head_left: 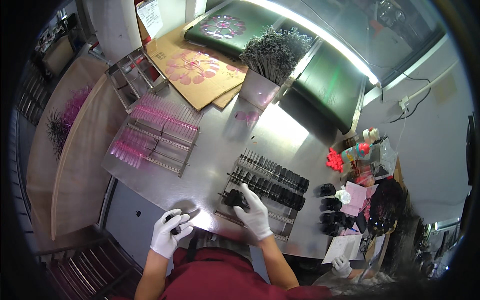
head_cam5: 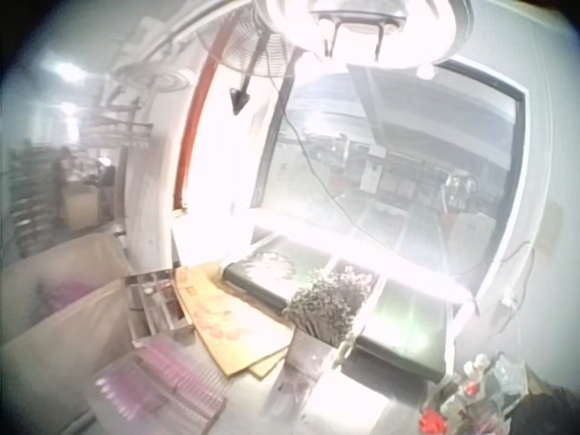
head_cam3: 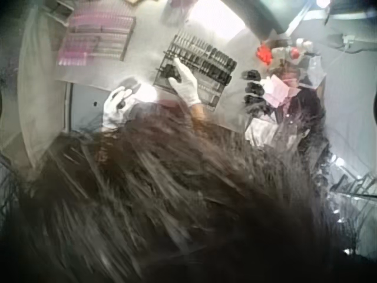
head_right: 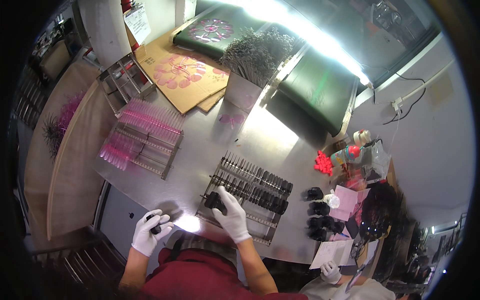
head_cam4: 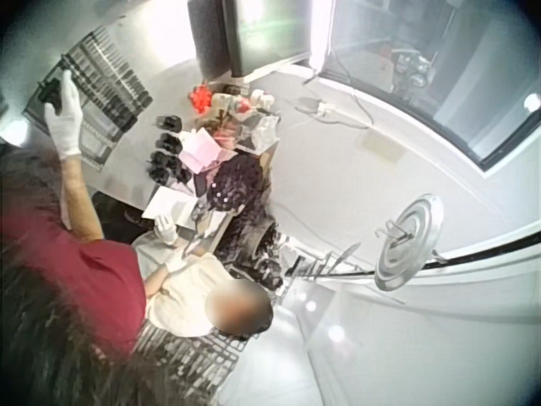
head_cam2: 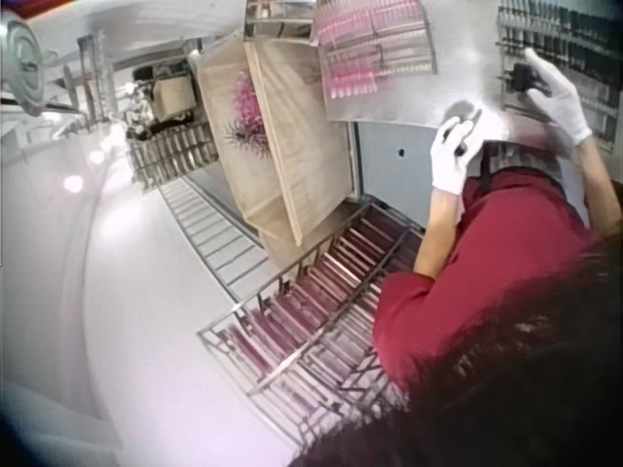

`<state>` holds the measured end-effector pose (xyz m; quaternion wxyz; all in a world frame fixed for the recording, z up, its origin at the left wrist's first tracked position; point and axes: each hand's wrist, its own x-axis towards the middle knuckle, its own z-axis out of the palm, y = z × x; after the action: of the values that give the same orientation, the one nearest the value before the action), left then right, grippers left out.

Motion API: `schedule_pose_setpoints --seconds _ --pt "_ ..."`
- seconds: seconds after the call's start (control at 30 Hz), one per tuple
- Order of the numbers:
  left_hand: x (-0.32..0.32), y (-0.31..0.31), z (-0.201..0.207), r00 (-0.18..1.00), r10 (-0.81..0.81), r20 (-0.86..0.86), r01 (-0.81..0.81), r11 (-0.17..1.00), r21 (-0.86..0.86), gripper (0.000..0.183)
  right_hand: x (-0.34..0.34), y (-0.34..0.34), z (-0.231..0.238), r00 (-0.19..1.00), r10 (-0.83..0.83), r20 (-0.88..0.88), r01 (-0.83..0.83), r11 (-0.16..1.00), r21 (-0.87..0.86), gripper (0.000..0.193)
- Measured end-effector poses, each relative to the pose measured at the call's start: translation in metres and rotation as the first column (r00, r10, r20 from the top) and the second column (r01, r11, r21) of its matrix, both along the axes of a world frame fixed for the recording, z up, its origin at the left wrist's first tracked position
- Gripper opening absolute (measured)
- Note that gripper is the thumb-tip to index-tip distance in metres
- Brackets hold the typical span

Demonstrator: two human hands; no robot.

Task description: The person assembles small black and pink decorative items by inserting them into metal racks. They handle the items one by one, arranging them in rows on the racks and occasionally moving the racks to different positions on the table.

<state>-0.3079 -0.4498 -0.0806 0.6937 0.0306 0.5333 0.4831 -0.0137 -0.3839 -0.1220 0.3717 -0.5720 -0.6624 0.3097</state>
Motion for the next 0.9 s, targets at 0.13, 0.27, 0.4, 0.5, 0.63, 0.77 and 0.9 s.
schedule_pose_setpoints --seconds 0.13,0.27,0.4,0.5,0.63,0.77,0.9 --pt "0.007 -0.005 0.003 1.000 0.008 -0.019 -0.008 1.000 -0.009 0.035 0.045 -0.029 -0.019 0.996 -0.085 -0.017 0.085 0.996 0.004 0.071" --pt "0.035 -0.004 0.011 0.992 -0.046 -0.121 0.047 0.999 0.001 0.035 0.039 -0.020 -0.009 0.996 -0.005 0.092 0.002 1.000 0.031 0.054" --pt "0.078 -0.004 0.010 0.970 -0.241 -0.037 0.242 0.970 0.037 0.036 0.040 -0.014 -0.020 0.992 0.013 0.124 -0.023 0.996 0.081 0.055" --pt "0.113 -0.004 0.001 0.929 -0.371 -0.011 0.371 0.927 0.053 0.042 0.038 -0.010 -0.030 0.999 0.021 0.029 -0.024 0.993 0.116 0.060" --pt "0.132 -0.001 -0.008 0.916 -0.400 -0.038 0.401 0.913 0.076 0.045 0.036 -0.008 -0.033 1.000 0.003 0.006 -0.004 0.986 0.165 0.071" --pt "0.129 0.002 -0.007 0.902 -0.420 -0.103 0.427 0.902 0.059 0.043 0.024 0.011 -0.007 0.977 0.138 0.162 -0.160 0.979 0.129 0.065" --pt "0.116 -0.002 -0.012 0.928 -0.372 -0.006 0.372 0.926 0.059 0.048 0.033 0.007 0.018 0.983 0.132 0.125 -0.147 0.982 0.119 0.062"
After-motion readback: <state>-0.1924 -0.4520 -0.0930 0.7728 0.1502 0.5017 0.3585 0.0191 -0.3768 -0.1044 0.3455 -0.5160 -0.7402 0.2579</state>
